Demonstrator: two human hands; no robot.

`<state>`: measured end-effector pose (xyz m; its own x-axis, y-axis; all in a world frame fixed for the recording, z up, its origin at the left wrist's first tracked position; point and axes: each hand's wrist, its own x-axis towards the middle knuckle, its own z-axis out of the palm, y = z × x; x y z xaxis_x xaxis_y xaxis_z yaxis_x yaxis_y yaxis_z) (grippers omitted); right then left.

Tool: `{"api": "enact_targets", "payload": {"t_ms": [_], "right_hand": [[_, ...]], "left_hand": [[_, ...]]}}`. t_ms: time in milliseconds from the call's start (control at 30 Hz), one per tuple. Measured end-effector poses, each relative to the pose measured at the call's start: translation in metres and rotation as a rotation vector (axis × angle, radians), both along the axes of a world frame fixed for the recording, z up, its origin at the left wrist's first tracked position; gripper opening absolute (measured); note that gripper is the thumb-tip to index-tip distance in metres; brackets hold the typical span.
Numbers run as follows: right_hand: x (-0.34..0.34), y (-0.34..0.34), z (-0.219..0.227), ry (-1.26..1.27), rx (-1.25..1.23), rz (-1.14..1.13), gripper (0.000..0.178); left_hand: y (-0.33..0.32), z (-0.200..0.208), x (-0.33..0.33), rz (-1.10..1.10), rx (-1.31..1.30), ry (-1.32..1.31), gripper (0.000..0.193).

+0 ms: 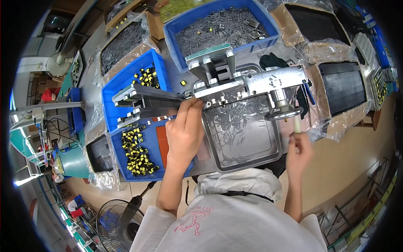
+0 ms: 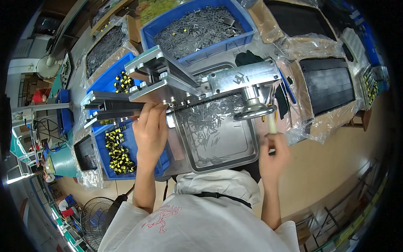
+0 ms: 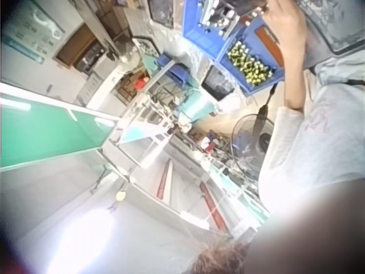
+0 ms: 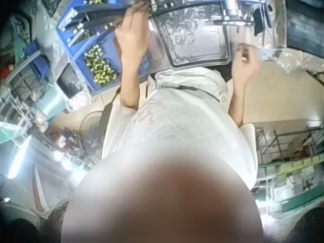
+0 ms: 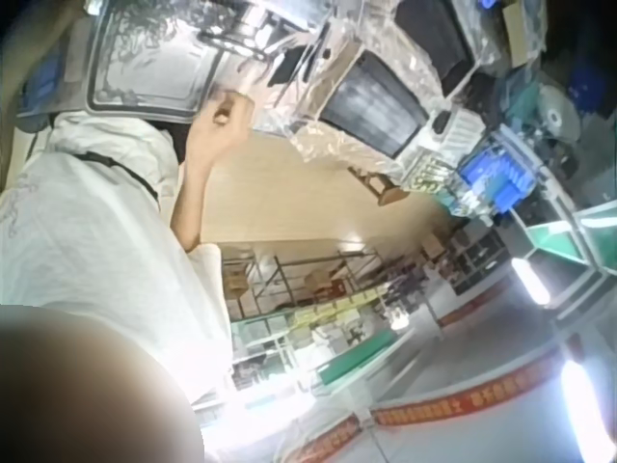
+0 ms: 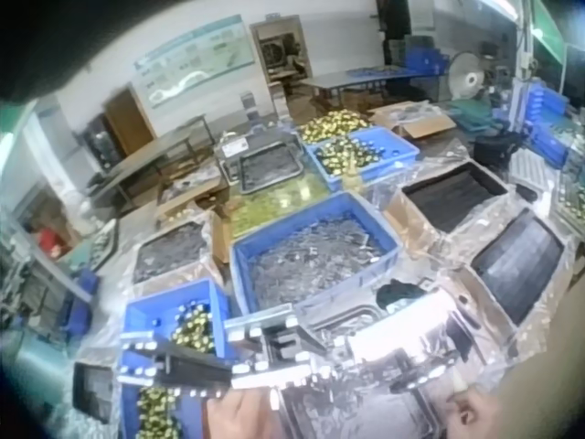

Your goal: Manually loading, pressing, and unloading small electronic components using an assembly jig.

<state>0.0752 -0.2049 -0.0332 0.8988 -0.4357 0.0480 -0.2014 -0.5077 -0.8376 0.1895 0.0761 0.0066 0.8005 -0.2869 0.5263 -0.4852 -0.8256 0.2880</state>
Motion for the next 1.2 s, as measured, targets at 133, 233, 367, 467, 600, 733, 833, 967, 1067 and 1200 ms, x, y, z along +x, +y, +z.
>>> {"api": "enact_targets", "payload": {"t_ms": [133, 233, 367, 467, 600, 733, 833, 967, 1067, 1200], "right_hand": [[-0.003, 0.029, 0.001, 0.216, 0.098, 0.167, 0.005], [-0.004, 0.040, 0.028, -0.058, 0.017, 0.259, 0.006], [0.002, 0.007, 0.021, -0.064, -0.139, 0.040, 0.005], [0.001, 0.005, -0.008, 0.118, -0.067, 0.079, 0.005], [-0.007, 0.041, 0.008, 0.060, 0.061, 0.285, 0.008], [-0.003, 0.016, 0.020, -0.166, -0.216, 0.154, 0.007], [0.005, 0.002, 0.005, 0.067, -0.099, 0.026, 0.005], [0.011, 0.010, -0.002, 0.121, -0.144, 0.111, 0.016], [0.013, 0.009, -0.004, 0.134, -0.210, 0.128, 0.016], [0.025, 0.011, 0.000, 0.133, -0.258, 0.186, 0.015]], "left_hand": [[0.001, -0.001, 0.000, -0.003, 0.012, 0.006, 0.025], [0.002, -0.002, -0.001, -0.002, 0.020, -0.011, 0.024], [0.003, 0.002, -0.002, 0.010, 0.013, 0.016, 0.023], [-0.001, 0.002, 0.001, -0.004, 0.013, -0.001, 0.023], [0.000, 0.001, 0.000, -0.008, -0.001, 0.005, 0.022], [0.002, 0.003, -0.002, 0.012, 0.007, 0.017, 0.021], [0.001, 0.002, -0.001, 0.005, 0.014, 0.008, 0.022], [-0.001, 0.000, -0.001, 0.006, 0.043, -0.012, 0.024], [0.000, -0.002, -0.002, 0.003, 0.057, -0.010, 0.024], [-0.002, -0.001, -0.005, 0.011, 0.140, -0.052, 0.015]]}}
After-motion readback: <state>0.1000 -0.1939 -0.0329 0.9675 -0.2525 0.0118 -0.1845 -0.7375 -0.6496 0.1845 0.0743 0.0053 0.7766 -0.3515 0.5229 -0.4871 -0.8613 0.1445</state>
